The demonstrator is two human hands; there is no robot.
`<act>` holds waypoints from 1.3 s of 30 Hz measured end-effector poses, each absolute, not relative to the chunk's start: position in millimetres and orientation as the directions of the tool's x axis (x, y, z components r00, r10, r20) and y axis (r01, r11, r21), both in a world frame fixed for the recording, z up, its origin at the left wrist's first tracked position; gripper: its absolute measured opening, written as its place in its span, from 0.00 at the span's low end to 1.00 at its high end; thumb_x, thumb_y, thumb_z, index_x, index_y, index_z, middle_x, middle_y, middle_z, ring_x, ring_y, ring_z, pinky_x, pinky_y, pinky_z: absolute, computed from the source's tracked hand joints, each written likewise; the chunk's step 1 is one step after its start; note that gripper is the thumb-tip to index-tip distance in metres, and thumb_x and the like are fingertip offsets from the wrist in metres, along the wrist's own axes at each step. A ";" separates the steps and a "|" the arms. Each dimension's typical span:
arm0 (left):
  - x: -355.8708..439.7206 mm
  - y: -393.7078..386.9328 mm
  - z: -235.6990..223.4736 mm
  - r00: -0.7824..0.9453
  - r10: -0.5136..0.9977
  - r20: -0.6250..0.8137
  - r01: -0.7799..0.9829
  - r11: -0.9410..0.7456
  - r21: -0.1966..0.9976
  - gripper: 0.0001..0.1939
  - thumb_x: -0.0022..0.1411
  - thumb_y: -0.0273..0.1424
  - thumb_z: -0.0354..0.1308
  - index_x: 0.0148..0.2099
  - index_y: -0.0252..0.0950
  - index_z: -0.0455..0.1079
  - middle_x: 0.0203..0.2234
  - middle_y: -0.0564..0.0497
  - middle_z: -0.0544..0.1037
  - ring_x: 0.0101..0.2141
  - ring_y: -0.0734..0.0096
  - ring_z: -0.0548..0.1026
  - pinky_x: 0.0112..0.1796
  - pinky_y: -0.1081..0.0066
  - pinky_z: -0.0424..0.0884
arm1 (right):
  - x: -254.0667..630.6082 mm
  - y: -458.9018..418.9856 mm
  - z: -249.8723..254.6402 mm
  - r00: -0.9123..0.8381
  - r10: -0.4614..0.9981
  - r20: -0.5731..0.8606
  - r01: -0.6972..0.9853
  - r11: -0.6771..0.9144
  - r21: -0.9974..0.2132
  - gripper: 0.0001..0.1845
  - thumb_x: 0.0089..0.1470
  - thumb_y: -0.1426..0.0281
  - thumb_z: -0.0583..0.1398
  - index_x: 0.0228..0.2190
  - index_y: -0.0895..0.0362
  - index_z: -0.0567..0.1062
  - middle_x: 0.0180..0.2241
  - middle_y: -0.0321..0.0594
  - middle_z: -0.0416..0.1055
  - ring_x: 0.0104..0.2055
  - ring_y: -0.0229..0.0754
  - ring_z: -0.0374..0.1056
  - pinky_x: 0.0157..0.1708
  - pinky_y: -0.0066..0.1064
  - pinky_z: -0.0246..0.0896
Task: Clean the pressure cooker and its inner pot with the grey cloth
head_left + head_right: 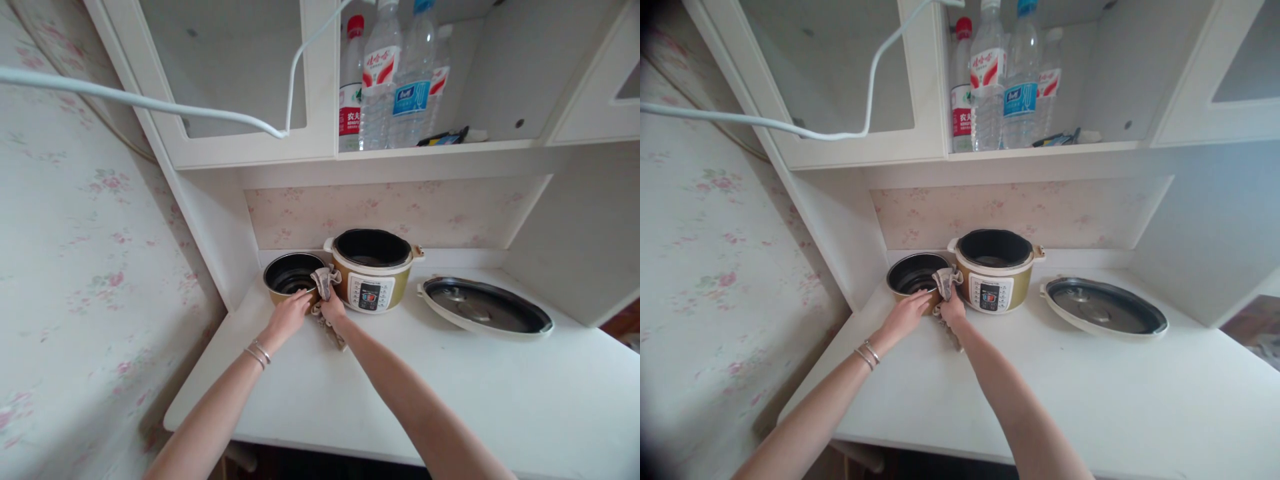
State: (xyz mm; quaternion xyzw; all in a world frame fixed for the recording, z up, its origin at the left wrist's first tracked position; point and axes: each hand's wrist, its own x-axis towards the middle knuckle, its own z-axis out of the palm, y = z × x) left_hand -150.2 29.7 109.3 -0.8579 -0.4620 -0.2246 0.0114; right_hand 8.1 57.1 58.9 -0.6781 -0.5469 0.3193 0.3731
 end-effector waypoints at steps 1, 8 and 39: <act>-155.0 31.4 109.6 0.514 0.763 0.393 0.772 -0.611 0.177 0.18 0.67 0.31 0.44 0.56 0.42 0.67 0.59 0.49 0.65 0.53 0.68 0.70 0.50 0.69 0.67 | 10.1 58.7 58.2 0.192 0.981 -0.015 0.506 -0.112 -0.855 0.40 0.48 0.73 0.56 0.62 0.49 0.52 0.45 0.38 0.73 0.44 0.43 0.70 0.44 0.31 0.64; -234.8 69.2 115.6 0.538 0.756 0.372 0.809 -0.588 0.025 0.21 0.68 0.35 0.43 0.56 0.34 0.68 0.54 0.44 0.70 0.57 0.60 0.64 0.57 0.57 0.59 | 17.8 62.5 54.8 0.143 0.989 -0.028 0.489 -0.095 -0.867 0.40 0.49 0.73 0.56 0.62 0.47 0.52 0.44 0.39 0.74 0.37 0.40 0.72 0.39 0.30 0.65; -247.8 63.8 115.6 0.537 0.759 0.369 0.780 -0.613 0.125 0.18 0.67 0.33 0.44 0.53 0.43 0.71 0.48 0.51 0.76 0.50 0.67 0.70 0.51 0.64 0.66 | 16.5 70.7 49.9 0.130 0.991 -0.027 0.669 -0.108 -0.736 0.37 0.50 0.70 0.57 0.61 0.52 0.53 0.43 0.45 0.74 0.43 0.47 0.71 0.45 0.38 0.62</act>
